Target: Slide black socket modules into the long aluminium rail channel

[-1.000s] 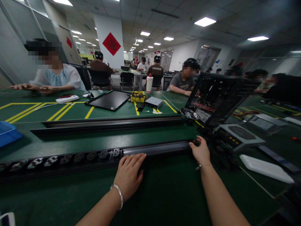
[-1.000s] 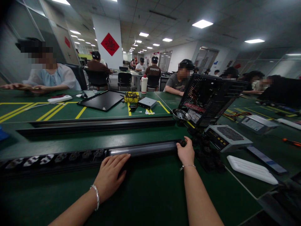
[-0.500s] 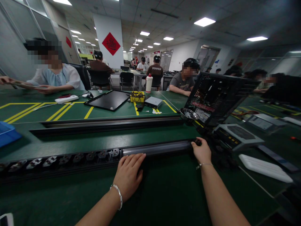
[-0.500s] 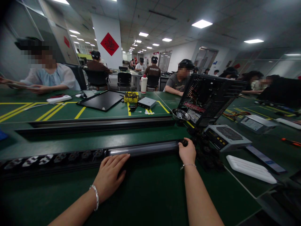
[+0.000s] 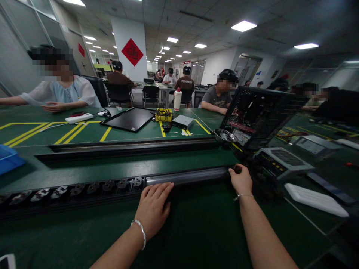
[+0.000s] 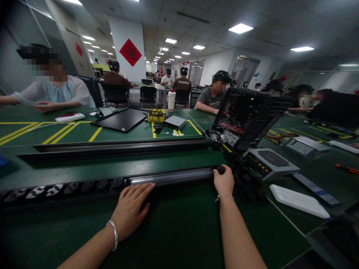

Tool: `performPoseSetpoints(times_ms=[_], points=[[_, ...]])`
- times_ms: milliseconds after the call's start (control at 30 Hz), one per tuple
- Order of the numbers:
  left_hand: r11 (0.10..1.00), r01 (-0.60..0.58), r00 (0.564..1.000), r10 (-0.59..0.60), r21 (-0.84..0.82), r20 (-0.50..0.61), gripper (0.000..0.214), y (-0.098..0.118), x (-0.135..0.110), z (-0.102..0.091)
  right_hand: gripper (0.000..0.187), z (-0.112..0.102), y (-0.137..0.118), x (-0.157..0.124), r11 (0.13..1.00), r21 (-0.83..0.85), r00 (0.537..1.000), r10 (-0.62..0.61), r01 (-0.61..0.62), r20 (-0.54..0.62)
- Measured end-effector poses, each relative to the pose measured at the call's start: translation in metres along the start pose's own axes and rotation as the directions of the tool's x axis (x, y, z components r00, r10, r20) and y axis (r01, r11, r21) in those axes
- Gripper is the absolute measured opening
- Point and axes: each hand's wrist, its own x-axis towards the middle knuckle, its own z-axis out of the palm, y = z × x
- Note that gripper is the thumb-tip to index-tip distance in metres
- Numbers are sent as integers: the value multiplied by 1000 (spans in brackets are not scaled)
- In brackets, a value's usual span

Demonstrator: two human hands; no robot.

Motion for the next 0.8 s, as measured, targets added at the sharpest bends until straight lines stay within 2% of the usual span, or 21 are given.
performPoseSetpoints(times_ms=[200, 800], points=[[1000, -4, 1000, 4, 0, -3, 53, 0, 0, 0, 51, 0, -1, 0, 999, 19, 999, 35, -35, -6], [1000, -4, 1000, 4, -1, 7, 54, -1, 1, 0, 48, 6, 12, 8, 997, 73, 998, 24, -20, -55]])
